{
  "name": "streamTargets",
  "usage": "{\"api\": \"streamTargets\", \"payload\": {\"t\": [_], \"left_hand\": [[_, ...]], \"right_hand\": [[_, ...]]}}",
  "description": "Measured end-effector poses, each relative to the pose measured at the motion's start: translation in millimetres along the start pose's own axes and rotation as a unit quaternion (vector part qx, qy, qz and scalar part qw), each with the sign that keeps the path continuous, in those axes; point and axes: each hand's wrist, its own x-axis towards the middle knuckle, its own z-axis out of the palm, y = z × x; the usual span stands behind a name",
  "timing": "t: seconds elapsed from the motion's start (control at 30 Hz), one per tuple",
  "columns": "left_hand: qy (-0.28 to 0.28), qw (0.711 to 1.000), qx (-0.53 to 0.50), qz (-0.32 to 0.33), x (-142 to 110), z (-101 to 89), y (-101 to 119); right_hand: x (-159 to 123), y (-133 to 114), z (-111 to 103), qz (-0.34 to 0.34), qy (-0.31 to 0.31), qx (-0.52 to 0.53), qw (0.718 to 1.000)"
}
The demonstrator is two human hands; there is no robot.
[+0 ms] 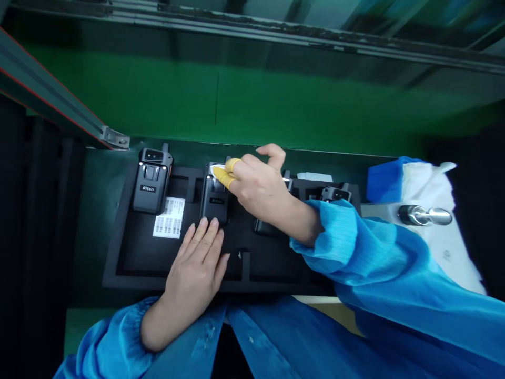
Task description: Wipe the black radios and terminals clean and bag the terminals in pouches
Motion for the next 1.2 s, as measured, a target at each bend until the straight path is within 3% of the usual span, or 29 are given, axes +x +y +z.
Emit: {"api": "streamTargets", "payload": {"t": [0.2, 0.3, 0.4, 0.53, 0.67, 0.77, 0.93, 1.2], "left_hand": [[0.011, 1.000, -0.002, 0.008, 1, 0.1, -1], [0.010, 1.000, -0.006, 0.010, 1, -0.8, -1], [0.006, 1.000, -0.011, 0.008, 2, -1.3, -1], [0.011, 1.000, -0.014, 0.003, 1, 0.0, -2], [0.023, 1.000, -0.013, 0.007, 1, 1.9, -3], [0.025, 1.000, -0.014, 0.008, 0, 2.0, -2], [0.018, 1.000, -0.015, 0.009, 0, 1.0, -2], [0.016, 1.000, -0.021, 0.004, 0, 2.6, -2]], "right_hand": [[-24, 22, -1, 0.065, 0.017, -0.027, 0.997], [-36, 17, -9, 0.107, 0.020, -0.016, 0.994], [-44, -3, -15, 0.077, 0.027, 0.005, 0.997], [-40, -30, -9, -0.026, 0.044, -0.003, 0.999], [-31, -37, -3, -0.064, 0.029, -0.013, 0.997], [-36, -31, -6, -0.061, 0.029, -0.020, 0.997], [-44, -23, -12, -0.006, -0.028, 0.013, 0.999], [-15, -42, -8, -0.007, -0.080, 0.120, 0.990]]}}
